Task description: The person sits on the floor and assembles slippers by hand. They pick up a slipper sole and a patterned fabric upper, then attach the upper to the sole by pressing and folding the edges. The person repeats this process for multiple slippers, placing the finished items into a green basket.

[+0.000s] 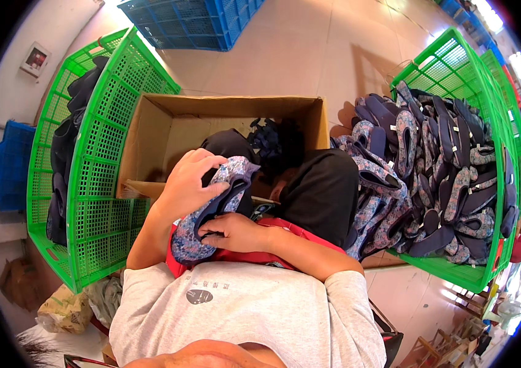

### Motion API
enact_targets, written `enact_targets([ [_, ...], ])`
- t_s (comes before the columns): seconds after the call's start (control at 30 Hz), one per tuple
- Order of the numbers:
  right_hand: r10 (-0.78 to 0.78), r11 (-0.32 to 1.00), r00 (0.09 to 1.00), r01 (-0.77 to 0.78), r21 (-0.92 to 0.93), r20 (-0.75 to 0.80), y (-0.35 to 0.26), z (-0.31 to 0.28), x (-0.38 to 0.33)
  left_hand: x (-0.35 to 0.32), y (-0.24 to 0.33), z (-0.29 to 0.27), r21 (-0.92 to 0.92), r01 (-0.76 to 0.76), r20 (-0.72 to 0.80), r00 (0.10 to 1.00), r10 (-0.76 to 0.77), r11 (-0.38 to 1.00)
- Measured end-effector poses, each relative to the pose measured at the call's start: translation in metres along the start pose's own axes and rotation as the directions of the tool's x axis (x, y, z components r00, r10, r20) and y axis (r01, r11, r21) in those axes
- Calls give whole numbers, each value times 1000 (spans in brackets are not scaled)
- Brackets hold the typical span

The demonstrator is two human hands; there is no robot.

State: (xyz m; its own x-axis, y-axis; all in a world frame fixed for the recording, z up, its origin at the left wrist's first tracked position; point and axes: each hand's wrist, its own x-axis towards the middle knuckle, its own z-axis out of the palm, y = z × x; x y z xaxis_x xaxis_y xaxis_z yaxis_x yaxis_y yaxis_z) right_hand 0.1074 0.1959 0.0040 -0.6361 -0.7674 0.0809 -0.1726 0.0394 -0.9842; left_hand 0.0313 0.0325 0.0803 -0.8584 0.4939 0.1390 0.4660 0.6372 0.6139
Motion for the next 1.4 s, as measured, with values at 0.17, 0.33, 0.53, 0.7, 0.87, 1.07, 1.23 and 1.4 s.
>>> enact_targets([
  [0.17, 19, 999, 998, -21, 28, 61, 2, 6, 0, 5, 9, 10, 84, -93, 91, 992, 86, 992],
  [0.33, 181, 948, 963, -225, 226, 200, -12, -14, -8, -1, 11, 22, 39, -23, -14, 1000, 24, 999],
  [0.53, 217, 758, 976, -163, 631, -10, -22, -55, -33, -10, 6, 31, 57, -23, -78, 997, 27, 998],
  [0.7, 121, 839, 918, 109, 534, -377, -21, -80, -39, -10, 13, 36, 160, -13, -164, 986, 40, 987],
  [0.87, 195, 932, 902, -49, 359, -384, -24, -92, -33, -9, 17, 33, 267, -17, -263, 961, 90, 963],
  [1.07, 201, 945, 909, -81, 317, -366, -13, -100, -36, -12, 18, 43, 181, -17, -373, 924, 85, 983],
  [1.23, 199, 941, 902, -68, 331, -382, -26, -98, -33, -12, 23, 54, 122, -21, -393, 917, 68, 992],
  [1.4, 276, 957, 902, -226, 184, -332, -25, -108, -37, -11, 24, 67, 75, -40, -413, 908, 67, 996],
])
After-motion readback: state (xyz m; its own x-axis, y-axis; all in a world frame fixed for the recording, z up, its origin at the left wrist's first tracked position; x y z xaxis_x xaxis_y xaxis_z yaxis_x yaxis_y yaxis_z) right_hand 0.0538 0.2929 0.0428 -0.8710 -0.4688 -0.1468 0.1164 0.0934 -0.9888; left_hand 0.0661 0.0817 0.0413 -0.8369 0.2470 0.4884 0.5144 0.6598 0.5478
